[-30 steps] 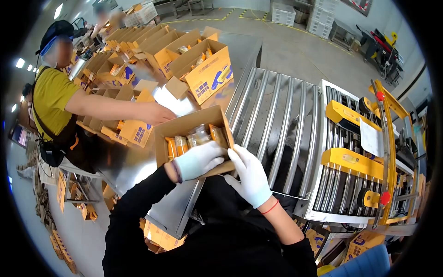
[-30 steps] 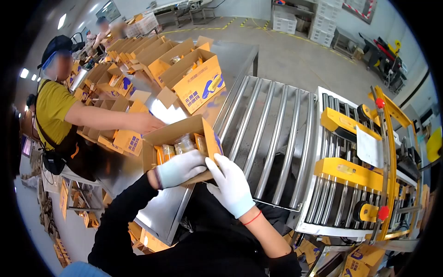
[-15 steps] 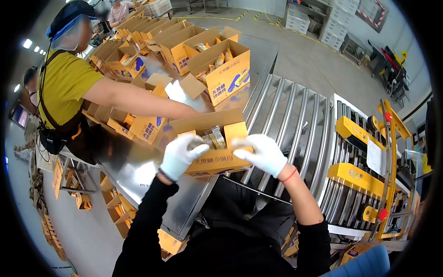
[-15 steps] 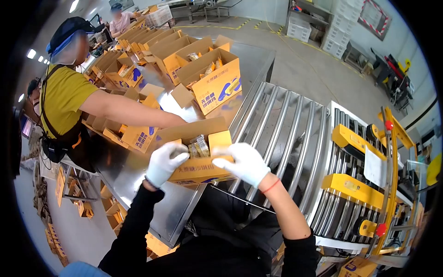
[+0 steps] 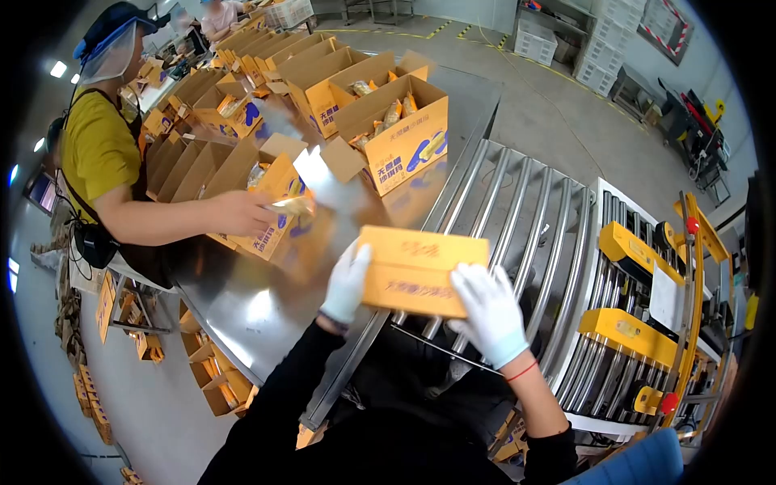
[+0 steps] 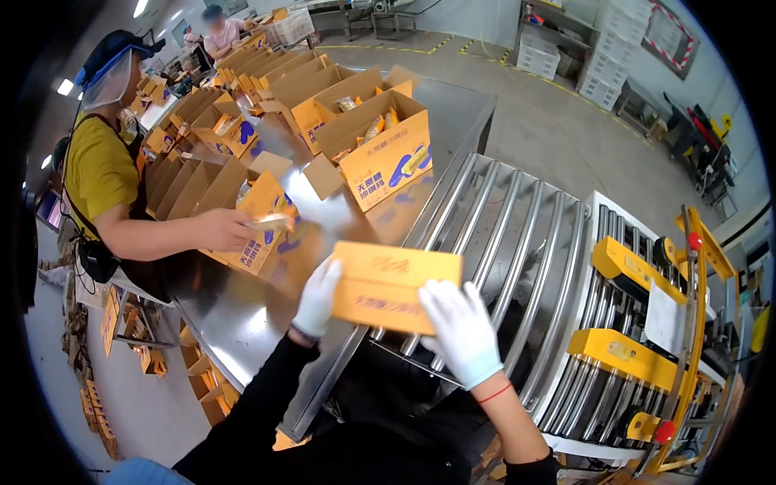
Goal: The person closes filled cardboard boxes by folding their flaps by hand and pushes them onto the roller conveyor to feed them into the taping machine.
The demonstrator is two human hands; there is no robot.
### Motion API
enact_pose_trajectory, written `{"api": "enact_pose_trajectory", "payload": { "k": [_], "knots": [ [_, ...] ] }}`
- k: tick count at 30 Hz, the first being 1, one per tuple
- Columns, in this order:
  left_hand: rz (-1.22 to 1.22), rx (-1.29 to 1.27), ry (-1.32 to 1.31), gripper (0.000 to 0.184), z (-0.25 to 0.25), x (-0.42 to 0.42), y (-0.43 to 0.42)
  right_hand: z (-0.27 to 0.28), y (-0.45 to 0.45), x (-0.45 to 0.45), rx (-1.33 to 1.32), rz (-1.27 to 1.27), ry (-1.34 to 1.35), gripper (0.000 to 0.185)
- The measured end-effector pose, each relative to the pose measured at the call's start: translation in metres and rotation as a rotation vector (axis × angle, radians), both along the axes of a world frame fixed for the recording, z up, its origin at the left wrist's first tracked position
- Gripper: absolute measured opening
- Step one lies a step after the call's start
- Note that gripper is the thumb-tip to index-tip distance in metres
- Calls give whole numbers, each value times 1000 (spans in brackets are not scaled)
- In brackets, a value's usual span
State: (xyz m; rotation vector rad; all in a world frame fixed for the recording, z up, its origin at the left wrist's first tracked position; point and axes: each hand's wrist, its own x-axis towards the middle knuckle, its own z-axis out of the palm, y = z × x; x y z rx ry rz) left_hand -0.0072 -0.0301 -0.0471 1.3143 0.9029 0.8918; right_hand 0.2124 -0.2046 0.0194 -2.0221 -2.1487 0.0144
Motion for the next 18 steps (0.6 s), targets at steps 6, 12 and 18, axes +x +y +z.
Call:
{"api": "enact_pose_trajectory", "payload": {
  "k": [6, 12, 18],
  "knots": [
    [-118, 256, 70, 39, -16, 224, -14, -8, -28, 103, 104, -427, -61, 104],
    [-996, 450, 133, 45, -13, 300, -53, -14, -37, 168, 161, -589, -125, 80],
    [311, 1571, 711, 37, 104, 169, 106, -36, -75, 209, 166, -766, -183, 66]
  ]
}}
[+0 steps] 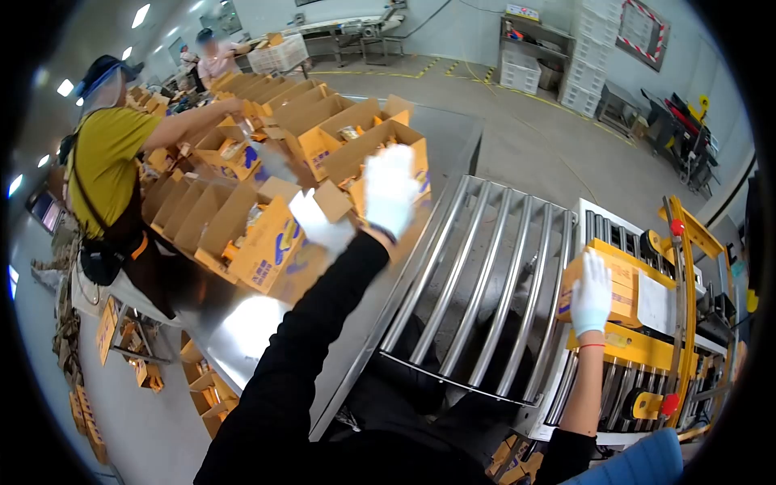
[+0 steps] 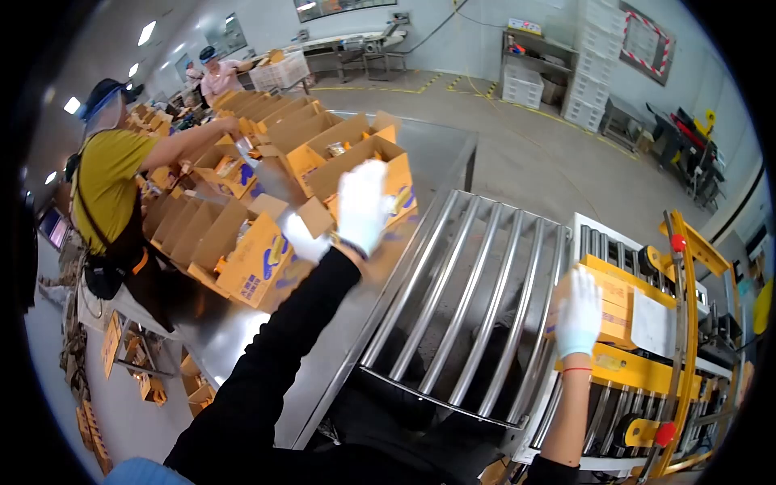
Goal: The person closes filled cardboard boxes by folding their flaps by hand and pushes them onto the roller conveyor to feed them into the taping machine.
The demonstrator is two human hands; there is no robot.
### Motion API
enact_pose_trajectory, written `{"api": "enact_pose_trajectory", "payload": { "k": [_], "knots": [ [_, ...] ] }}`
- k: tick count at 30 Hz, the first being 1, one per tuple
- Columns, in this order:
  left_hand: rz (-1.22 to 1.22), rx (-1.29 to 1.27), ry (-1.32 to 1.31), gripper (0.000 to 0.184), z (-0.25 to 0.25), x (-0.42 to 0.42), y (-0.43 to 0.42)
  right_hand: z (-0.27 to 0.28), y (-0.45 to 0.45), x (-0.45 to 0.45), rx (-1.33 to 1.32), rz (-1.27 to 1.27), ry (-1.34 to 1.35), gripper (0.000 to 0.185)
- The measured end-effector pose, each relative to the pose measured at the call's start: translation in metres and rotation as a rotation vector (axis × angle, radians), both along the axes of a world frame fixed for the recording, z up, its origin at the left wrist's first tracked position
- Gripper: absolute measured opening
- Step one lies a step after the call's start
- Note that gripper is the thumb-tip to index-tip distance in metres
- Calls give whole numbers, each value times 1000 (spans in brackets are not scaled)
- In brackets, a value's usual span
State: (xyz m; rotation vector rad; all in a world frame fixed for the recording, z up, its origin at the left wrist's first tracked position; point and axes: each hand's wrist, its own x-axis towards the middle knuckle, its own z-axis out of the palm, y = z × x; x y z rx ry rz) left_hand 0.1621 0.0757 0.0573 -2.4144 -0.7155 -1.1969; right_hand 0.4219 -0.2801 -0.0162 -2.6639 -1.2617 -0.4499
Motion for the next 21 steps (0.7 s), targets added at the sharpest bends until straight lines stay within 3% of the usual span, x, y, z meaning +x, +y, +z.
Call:
{"api": "enact_pose_trajectory", "payload": {
  "k": [1, 2, 3, 4, 6, 10, 12, 13, 15, 16, 17, 19, 20, 21],
  "knots": [
    [172, 55, -117, 31, -12, -14, 37, -6, -7, 10, -8, 1, -28, 68],
    [230, -407, 177, 26, -25, -35, 58, -6, -12, 11, -34, -2, -41, 70],
    [-35, -669, -51, 22, -54, -48, 78, -4, -15, 8, -61, -9, -56, 72],
    [-67, -651, -8, 21, -54, -55, 68, -3, -13, -1, -56, -5, -63, 72],
    [-182, -646, 66, 21, -42, -71, 29, -3, -3, -39, 205, 213, 211, 85],
    [-515, -880, 55, 20, -28, -128, -62, 30, 25, -136, 366, 459, 245, 116],
    [-624, -1020, 121, 23, -13, -156, -84, 48, 37, -167, 355, 593, 279, 113],
    [-695, -1045, 115, 28, -11, -167, -88, 56, 44, -177, 182, 606, 305, 107],
    [-511, -1103, -171, 47, -57, -182, -71, 31, 44, -190, 109, 672, 288, 97],
    [-363, -1355, -202, 62, -63, -188, -61, 31, 41, -193, 109, 654, 294, 97],
    [-501, -1605, -338, 68, -44, -186, -66, 32, 38, -194, 83, 673, 270, 93],
    [-697, -1480, -482, 73, -18, -174, -78, 37, 37, -194, 60, 683, 254, 89],
    [-695, -1493, -471, 73, -6, -166, -84, 41, 37, -194, 58, 700, 262, 87],
    [-900, -1600, -311, 76, 4, -152, -88, 44, 38, -191, 55, 723, 260, 85]
  ]
}}
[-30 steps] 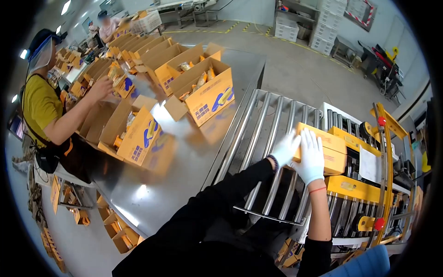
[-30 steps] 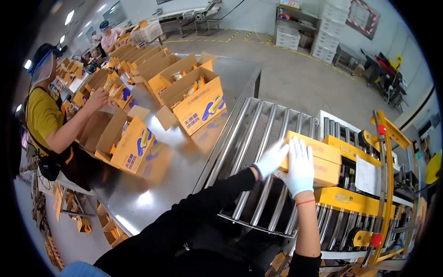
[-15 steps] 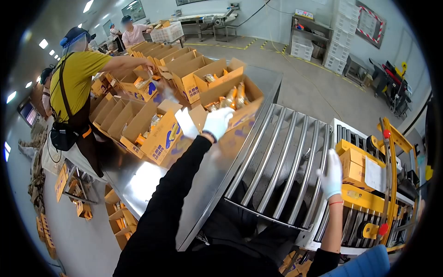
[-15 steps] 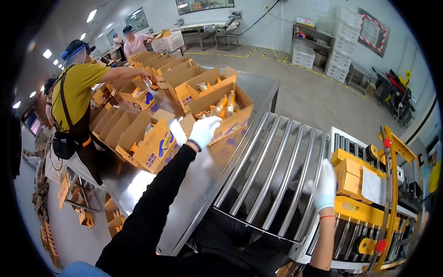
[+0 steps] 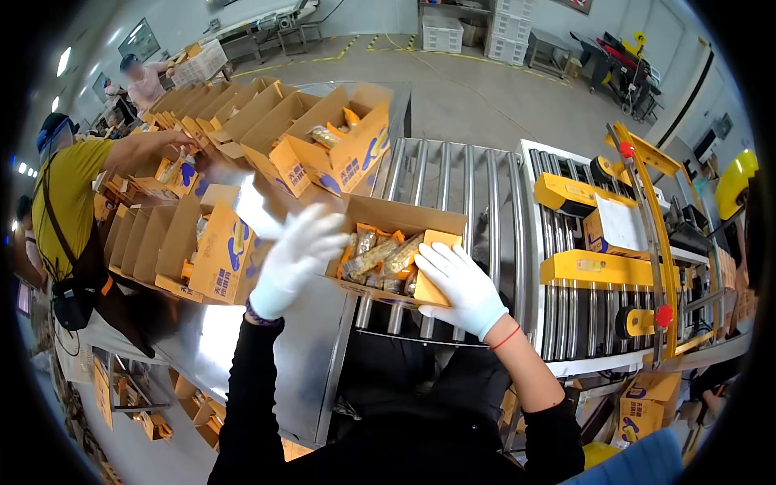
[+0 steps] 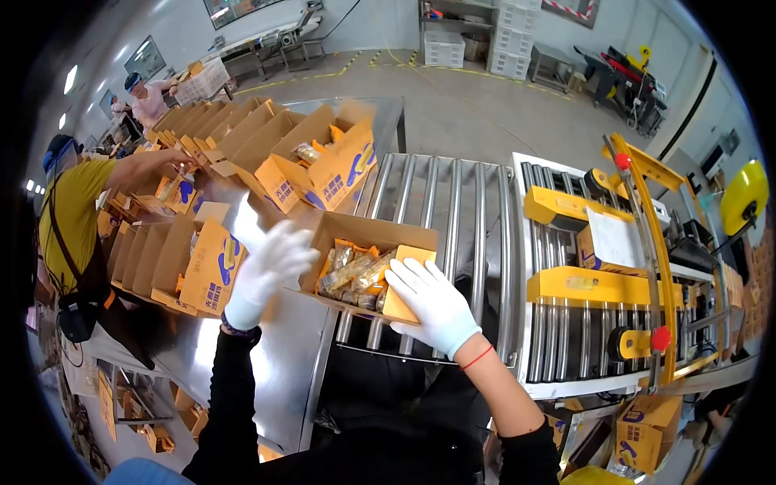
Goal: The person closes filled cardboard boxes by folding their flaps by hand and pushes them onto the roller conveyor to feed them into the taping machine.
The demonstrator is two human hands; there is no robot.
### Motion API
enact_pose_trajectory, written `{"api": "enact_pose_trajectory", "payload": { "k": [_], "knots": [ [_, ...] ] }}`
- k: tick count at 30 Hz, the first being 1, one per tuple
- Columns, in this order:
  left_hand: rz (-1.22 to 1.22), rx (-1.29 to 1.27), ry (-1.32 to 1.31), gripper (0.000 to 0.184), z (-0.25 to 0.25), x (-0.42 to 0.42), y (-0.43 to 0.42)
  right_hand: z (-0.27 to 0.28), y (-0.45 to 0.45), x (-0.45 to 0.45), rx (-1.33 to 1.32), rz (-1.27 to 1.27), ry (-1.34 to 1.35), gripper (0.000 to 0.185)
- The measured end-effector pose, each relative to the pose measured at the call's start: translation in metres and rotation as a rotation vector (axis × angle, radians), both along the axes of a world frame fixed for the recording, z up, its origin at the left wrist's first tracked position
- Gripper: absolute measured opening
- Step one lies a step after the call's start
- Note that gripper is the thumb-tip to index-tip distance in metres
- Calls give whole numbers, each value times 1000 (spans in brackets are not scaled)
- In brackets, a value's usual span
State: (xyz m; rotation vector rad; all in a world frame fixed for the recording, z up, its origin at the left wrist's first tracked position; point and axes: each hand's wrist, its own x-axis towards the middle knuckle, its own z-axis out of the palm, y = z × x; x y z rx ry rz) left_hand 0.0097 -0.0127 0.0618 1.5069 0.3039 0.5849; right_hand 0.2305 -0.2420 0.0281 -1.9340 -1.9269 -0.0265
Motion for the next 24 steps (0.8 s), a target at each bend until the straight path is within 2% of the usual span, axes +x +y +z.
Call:
{"api": "enact_pose_trajectory", "payload": {
  "k": [1, 2, 4, 6, 7, 8, 9, 10, 12, 13, 14, 17, 19, 20, 21, 24],
  "knots": [
    [-251, -36, -21, 79, 7, 15, -4, 2, 1, 3, -5, 13, 6, 82],
    [-221, 232, 318, 68, 8, 29, -12, 3, 1, 4, -11, 12, 2, 82],
    [-44, 983, 490, 47, 1, 54, -15, 3, 2, 5, 22, 19, 48, 80],
    [-20, 568, 486, 30, 16, 55, -19, 4, -1, 4, 35, 2, 38, 76],
    [33, 195, 305, 27, 6, 44, -19, 7, -7, 0, 14, -10, -9, 74],
    [109, 27, 296, 26, 22, 32, -29, 8, -13, -5, -14, -16, -50, 72],
    [167, 253, 405, 25, 33, 18, -34, 8, -19, -10, 26, -14, -25, 61],
    [225, 478, 514, 25, 39, 4, -34, 5, -25, -13, 15, -2, -12, 61],
    [139, 762, 678, 22, 38, -19, -29, -1, -36, -20, 110, -18, -102, 54],
    [27, 824, 741, 25, 36, -25, -24, -4, -39, -26, 160, -42, -58, 51],
    [28, 820, 746, 25, 38, -23, -27, -7, -42, -29, 156, -39, -54, 51],
    [-56, 802, 637, 30, 56, 10, -45, -13, -48, -35, 213, -49, -43, 52],
    [-155, 1013, 488, 46, 39, 43, -53, -14, -47, -38, 214, -61, -43, 52],
    [-237, 1108, 505, 56, 21, 59, -56, -13, -47, -40, 221, -72, -36, 53],
    [-251, 1279, 352, 62, -9, 74, -54, -10, -46, -39, 182, -74, -29, 54],
    [-358, 1367, 553, 55, -11, 101, -58, -2, -44, -33, 129, -118, -39, 54]
  ]
}}
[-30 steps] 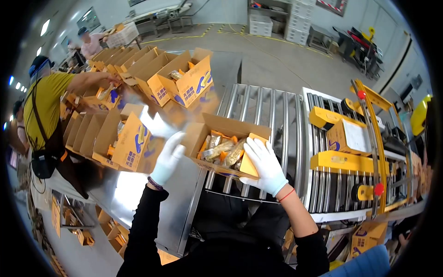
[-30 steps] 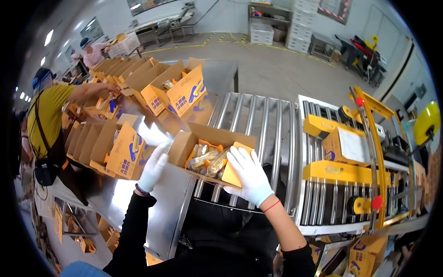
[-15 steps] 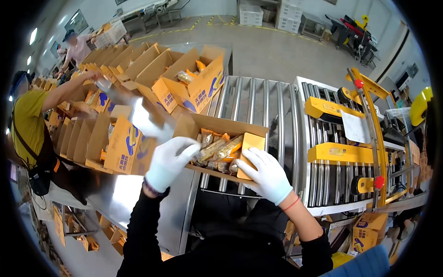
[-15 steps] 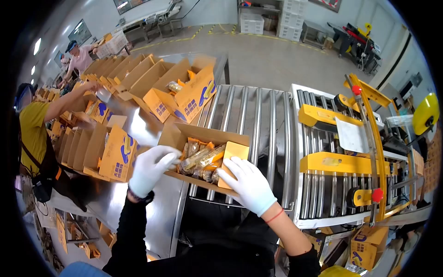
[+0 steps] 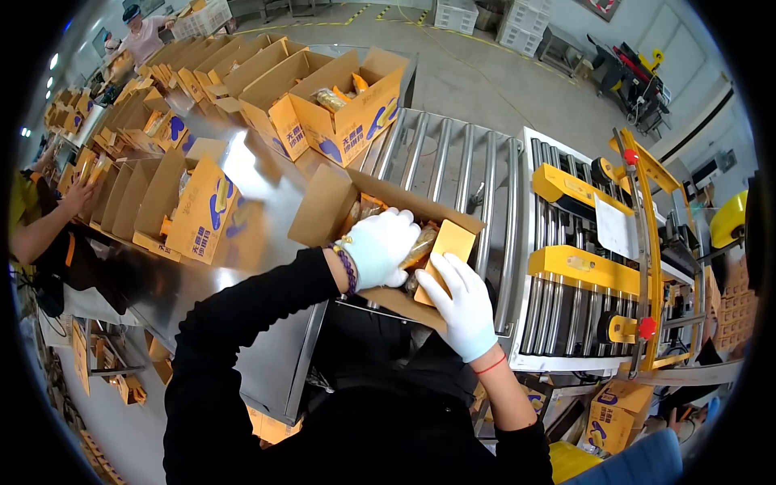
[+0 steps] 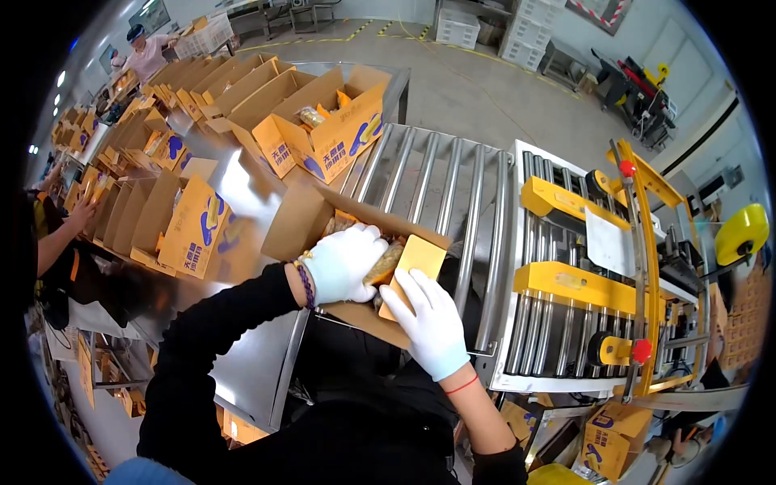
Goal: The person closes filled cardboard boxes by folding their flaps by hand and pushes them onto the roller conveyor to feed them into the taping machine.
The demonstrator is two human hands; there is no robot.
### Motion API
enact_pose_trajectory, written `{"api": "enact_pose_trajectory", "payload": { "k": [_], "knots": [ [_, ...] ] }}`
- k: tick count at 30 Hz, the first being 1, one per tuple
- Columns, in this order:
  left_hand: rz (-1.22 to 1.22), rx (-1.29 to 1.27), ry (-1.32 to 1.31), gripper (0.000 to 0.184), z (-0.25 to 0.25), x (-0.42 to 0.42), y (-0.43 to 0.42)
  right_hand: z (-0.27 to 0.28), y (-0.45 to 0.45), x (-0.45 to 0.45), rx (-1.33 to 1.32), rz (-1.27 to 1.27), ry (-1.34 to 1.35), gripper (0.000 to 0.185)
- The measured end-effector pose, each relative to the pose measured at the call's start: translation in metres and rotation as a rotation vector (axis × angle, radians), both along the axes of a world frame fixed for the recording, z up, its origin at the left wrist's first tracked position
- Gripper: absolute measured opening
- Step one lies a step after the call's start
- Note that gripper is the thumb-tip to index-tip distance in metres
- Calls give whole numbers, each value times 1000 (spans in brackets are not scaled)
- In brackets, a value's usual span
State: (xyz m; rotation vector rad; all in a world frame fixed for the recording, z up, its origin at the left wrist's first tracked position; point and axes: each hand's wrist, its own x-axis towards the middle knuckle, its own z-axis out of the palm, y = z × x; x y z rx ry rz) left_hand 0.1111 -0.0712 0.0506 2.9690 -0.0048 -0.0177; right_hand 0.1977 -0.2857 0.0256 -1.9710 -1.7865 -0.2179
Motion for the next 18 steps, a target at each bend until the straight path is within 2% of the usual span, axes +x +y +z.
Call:
{"api": "enact_pose_trajectory", "payload": {
  "k": [2, 4, 6, 8, 9, 12, 14, 16, 18],
  "knots": [
    [21, -20, -121, 41, -15, -12, 14, 3, -1, 6, -22, 1, -5, 56],
    [187, -87, -17, 39, -3, -29, 20, 15, -2, 11, -63, 40, -49, 58],
    [357, -151, 70, 38, 6, -52, 25, 41, -8, 17, -107, 110, 51, 58],
    [406, -237, -58, 41, 7, -73, 32, 57, -16, 27, -108, 164, 5, 68],
    [425, -234, -39, 42, 9, -78, 34, 66, -18, 33, -161, 176, -34, 73],
    [431, -252, 33, 43, 19, -82, 33, 77, -16, 46, -138, 190, 54, 52],
    [413, -268, 83, 44, 15, -78, 35, 86, -4, 44, -20, 130, -51, 18],
    [416, -248, -20, 47, 1, -76, 41, 86, 7, 50, -16, 90, -117, 11],
    [439, -284, -13, 47, 4, -72, 43, 86, 20, 51, 15, 75, -148, 4]
  ]
}}
